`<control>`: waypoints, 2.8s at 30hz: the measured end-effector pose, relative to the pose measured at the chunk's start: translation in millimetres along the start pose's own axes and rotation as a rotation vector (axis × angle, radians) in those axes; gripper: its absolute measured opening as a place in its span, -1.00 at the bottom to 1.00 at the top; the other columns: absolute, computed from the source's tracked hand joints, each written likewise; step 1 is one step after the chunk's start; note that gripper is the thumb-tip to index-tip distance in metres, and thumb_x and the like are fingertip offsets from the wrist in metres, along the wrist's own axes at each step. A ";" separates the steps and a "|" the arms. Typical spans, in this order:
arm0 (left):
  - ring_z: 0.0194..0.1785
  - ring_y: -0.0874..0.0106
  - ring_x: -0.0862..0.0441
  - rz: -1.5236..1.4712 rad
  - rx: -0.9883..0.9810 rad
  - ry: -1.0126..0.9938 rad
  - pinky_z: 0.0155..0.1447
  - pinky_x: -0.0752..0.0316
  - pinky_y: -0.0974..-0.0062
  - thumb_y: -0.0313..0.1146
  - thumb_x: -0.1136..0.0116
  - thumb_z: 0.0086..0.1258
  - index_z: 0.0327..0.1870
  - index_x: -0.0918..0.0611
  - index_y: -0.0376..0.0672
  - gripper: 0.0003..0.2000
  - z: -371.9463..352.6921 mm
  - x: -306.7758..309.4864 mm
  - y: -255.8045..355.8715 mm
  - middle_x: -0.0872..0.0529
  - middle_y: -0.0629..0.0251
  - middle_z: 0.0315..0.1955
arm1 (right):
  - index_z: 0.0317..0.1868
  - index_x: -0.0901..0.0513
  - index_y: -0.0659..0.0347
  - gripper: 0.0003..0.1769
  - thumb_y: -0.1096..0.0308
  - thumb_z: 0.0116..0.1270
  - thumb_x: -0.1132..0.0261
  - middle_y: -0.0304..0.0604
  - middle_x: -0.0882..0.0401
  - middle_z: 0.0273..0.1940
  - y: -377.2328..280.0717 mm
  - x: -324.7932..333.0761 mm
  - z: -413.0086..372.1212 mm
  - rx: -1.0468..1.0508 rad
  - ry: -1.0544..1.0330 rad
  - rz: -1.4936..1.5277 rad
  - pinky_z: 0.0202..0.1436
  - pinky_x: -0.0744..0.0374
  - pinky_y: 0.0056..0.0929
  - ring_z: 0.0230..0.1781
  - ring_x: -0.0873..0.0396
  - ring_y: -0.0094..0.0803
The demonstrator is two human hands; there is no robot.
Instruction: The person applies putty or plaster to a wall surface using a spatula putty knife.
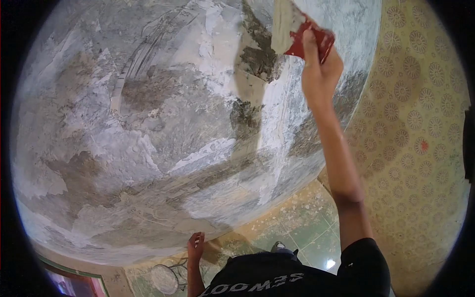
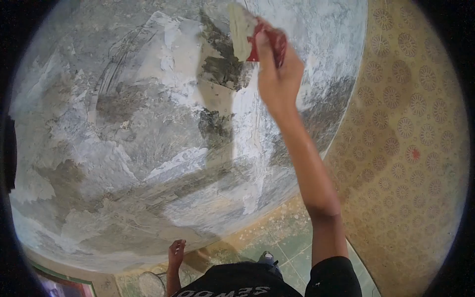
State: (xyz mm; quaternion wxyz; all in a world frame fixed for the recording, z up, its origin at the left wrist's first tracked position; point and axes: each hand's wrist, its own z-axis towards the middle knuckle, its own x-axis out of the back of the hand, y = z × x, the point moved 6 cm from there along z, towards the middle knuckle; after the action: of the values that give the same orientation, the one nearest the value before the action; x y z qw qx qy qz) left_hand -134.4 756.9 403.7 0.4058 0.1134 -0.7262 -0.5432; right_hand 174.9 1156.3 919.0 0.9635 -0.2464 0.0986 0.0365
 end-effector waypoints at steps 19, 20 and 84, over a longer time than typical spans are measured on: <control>-0.11 0.45 -0.71 0.024 -0.052 -0.053 -0.13 -0.53 0.45 -0.07 -0.22 0.51 -0.01 -0.71 -0.16 -0.68 15.4 -0.5 6.0 -0.78 0.31 -0.20 | 0.18 -0.69 0.13 -0.69 0.40 0.48 -0.24 -0.11 -0.78 -0.03 9.9 -10.2 -94.7 0.059 -0.276 -0.185 -0.28 -0.75 -0.36 -0.29 -0.77 -0.39; -0.13 0.45 -0.71 0.029 -0.047 -0.042 -0.15 -0.52 0.46 -0.07 -0.22 0.52 -0.02 -0.71 -0.16 -0.68 14.4 1.4 6.2 -0.78 0.32 -0.21 | 0.12 -0.71 0.17 -0.73 0.32 0.51 -0.25 -0.11 -0.80 -0.10 9.7 -2.5 -64.2 0.039 -0.240 -0.187 -0.38 -0.72 -0.41 -0.38 -0.74 -0.46; -0.16 0.42 -0.72 -0.004 0.082 0.216 -0.16 -0.52 0.48 -0.13 -0.22 0.53 -0.04 -0.71 -0.21 -0.71 -109.7 -85.3 32.5 -0.79 0.26 -0.27 | -0.16 -0.77 -0.04 -0.81 0.38 0.20 -0.40 -0.47 -0.70 -0.21 -21.2 -59.5 -58.0 1.312 -1.396 -0.772 -0.09 -0.69 -0.49 -0.06 -0.67 -0.49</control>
State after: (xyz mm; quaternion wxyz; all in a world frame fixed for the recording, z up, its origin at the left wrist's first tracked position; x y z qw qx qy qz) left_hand 7.8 744.6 401.4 0.4757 0.1892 -0.6995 -0.4985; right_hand 109.3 1108.5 891.5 0.6971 0.3888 -0.5678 -0.2013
